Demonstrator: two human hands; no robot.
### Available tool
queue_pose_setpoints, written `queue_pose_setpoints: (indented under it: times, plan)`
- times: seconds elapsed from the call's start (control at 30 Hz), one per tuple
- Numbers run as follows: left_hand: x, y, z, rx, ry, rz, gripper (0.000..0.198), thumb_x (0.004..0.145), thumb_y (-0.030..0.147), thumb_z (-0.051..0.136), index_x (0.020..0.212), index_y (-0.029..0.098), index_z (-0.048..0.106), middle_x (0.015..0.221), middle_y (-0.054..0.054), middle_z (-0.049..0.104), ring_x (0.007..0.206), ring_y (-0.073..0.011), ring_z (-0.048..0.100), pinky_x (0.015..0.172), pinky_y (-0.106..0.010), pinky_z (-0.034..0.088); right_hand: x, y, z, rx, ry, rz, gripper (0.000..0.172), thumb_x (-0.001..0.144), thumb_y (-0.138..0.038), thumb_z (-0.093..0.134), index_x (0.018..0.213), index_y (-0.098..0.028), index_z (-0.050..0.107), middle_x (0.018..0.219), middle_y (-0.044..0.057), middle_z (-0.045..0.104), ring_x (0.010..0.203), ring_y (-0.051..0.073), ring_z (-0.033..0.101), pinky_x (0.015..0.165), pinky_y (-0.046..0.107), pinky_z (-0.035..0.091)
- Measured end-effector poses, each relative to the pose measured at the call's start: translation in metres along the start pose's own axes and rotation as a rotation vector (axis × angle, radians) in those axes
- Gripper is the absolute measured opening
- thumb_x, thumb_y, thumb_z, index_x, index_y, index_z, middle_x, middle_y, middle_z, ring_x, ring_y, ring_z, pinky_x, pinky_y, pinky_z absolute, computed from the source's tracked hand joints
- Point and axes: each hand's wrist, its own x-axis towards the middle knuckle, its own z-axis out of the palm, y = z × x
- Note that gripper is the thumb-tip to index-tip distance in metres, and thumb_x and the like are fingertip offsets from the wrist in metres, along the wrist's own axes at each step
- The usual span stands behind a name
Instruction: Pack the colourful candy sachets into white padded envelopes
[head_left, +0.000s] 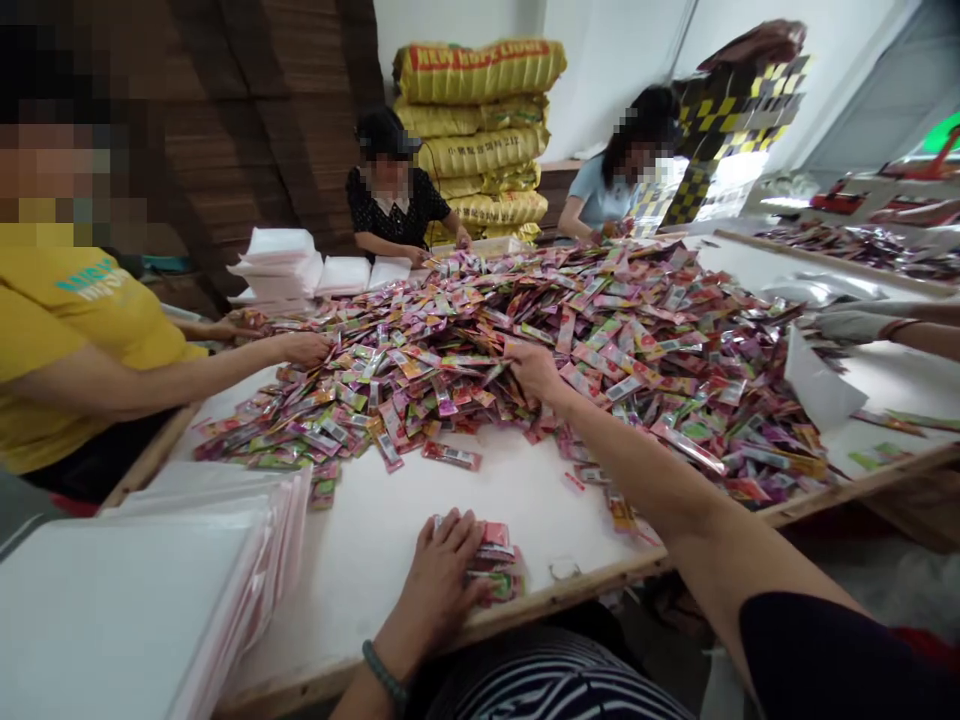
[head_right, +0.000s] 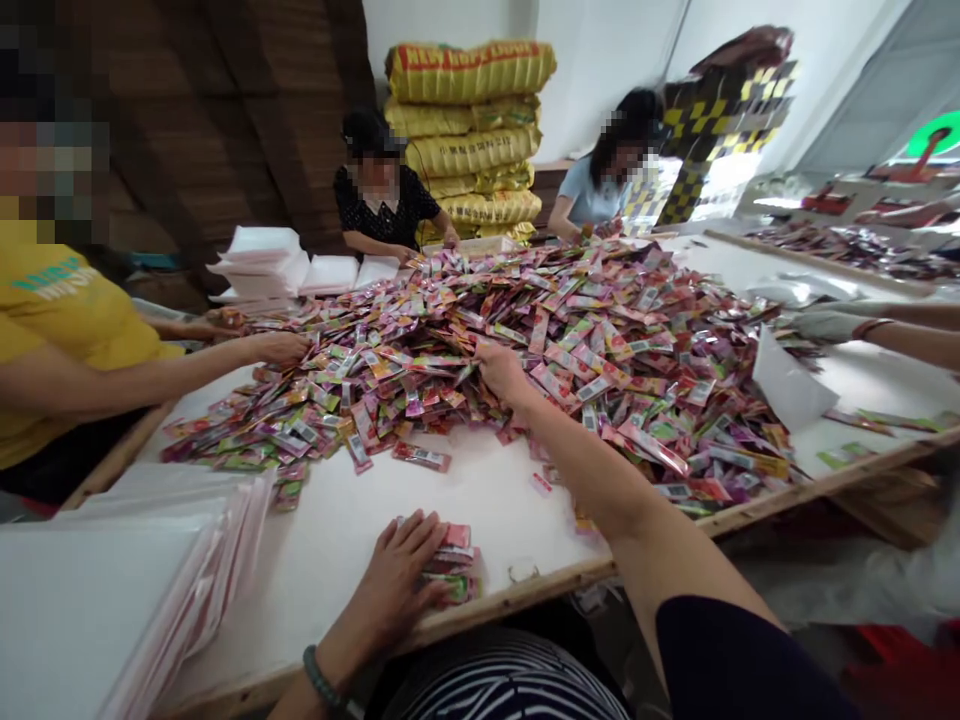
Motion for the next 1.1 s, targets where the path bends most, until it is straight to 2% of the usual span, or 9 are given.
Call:
queue_pose_setpoints:
  times: [0.13, 0.23, 0.3, 0.47, 0.6, 0.77, 0.9, 1.03, 1.1]
  plan:
    - [0.0, 0.0, 0.001, -0.018, 0.048, 0.002, 0.063, 0.086, 0.051, 0.059, 0.141, 0.024, 0.047, 0.146, -0.011, 0.049, 0.138, -0.0321, 0.038, 0.111, -0.055, 0.029, 0.0, 0.002, -0.032, 0.166, 0.138, 0.19, 0.04, 0.079, -0.015, 0.043, 0.103, -0.012, 0.074, 0.076, 0.004, 0.071, 0.063, 0.016, 0.062, 0.057, 0.025, 0.046]
    - [0.001, 0.003, 0.002, -0.027, 0.07, 0.014, 0.062, 0.086, 0.052, 0.057, 0.141, 0.024, 0.047, 0.144, -0.01, 0.05, 0.137, -0.0314, 0.039, 0.111, -0.054, 0.029, -0.032, -0.013, -0.042, 0.346, 0.199, 0.282, 0.042, 0.079, -0.022, 0.044, 0.107, -0.014, 0.074, 0.066, 0.001, 0.068, 0.049, 0.013, 0.053, 0.046, 0.022, 0.038]
    - [0.001, 0.005, 0.001, -0.025, 0.072, 0.018, 0.062, 0.087, 0.052, 0.057, 0.141, 0.024, 0.046, 0.145, -0.01, 0.05, 0.137, -0.0311, 0.039, 0.111, -0.054, 0.028, -0.068, -0.028, -0.033, 0.501, 0.194, 0.321, 0.04, 0.076, -0.021, 0.049, 0.105, -0.016, 0.075, 0.066, 0.0, 0.068, 0.049, 0.012, 0.053, 0.045, 0.021, 0.038]
    - [0.001, 0.008, -0.002, -0.009, 0.023, 0.019, 0.064, 0.088, 0.053, 0.054, 0.142, 0.021, 0.045, 0.149, -0.011, 0.045, 0.139, -0.032, 0.036, 0.112, -0.055, 0.029, -0.163, -0.047, 0.01, 0.516, -0.17, 0.37, 0.03, 0.074, -0.014, 0.052, 0.087, -0.021, 0.078, 0.074, 0.0, 0.073, 0.067, 0.016, 0.065, 0.061, 0.024, 0.048]
    - [0.002, 0.009, -0.006, 0.018, 0.001, 0.041, 0.062, 0.088, 0.053, 0.053, 0.141, 0.02, 0.046, 0.148, -0.012, 0.046, 0.139, -0.0313, 0.036, 0.111, -0.054, 0.029, -0.2, -0.029, 0.013, 0.336, -0.316, 0.22, 0.03, 0.076, -0.012, 0.057, 0.098, -0.021, 0.076, 0.105, 0.007, 0.074, 0.097, 0.021, 0.066, 0.087, 0.032, 0.049]
    - [0.004, 0.011, -0.01, 0.029, -0.011, 0.035, 0.058, 0.089, 0.049, 0.054, 0.139, 0.021, 0.048, 0.147, -0.012, 0.047, 0.138, -0.0317, 0.036, 0.11, -0.054, 0.029, -0.197, -0.015, -0.003, 0.248, -0.385, -0.061, 0.018, 0.084, -0.021, 0.063, 0.096, -0.021, 0.076, 0.1, 0.008, 0.073, 0.098, 0.023, 0.063, 0.09, 0.037, 0.046]
    - [0.004, 0.011, -0.012, 0.023, -0.012, 0.07, 0.056, 0.088, 0.045, 0.056, 0.139, 0.022, 0.047, 0.147, -0.01, 0.047, 0.136, -0.0321, 0.036, 0.109, -0.053, 0.029, -0.18, -0.028, 0.009, 0.283, -0.347, -0.011, 0.022, 0.084, -0.021, 0.065, 0.105, -0.02, 0.073, 0.104, 0.009, 0.071, 0.096, 0.021, 0.063, 0.086, 0.032, 0.047]
    - [0.004, 0.009, -0.011, 0.012, 0.004, 0.13, 0.057, 0.087, 0.046, 0.057, 0.138, 0.022, 0.048, 0.145, -0.012, 0.048, 0.134, -0.0312, 0.038, 0.109, -0.051, 0.03, -0.163, -0.045, 0.022, 0.278, -0.427, 0.049, 0.012, 0.085, -0.021, 0.063, 0.09, -0.018, 0.073, 0.096, 0.007, 0.07, 0.086, 0.017, 0.063, 0.082, 0.026, 0.045]
    - [0.004, 0.008, -0.011, -0.01, 0.016, 0.149, 0.057, 0.086, 0.049, 0.058, 0.136, 0.023, 0.05, 0.143, -0.013, 0.049, 0.132, -0.0313, 0.04, 0.109, -0.052, 0.03, -0.154, -0.047, 0.024, 0.206, -0.42, 0.114, 0.015, 0.087, -0.025, 0.061, 0.093, -0.018, 0.072, 0.095, 0.006, 0.071, 0.084, 0.017, 0.063, 0.078, 0.025, 0.044]
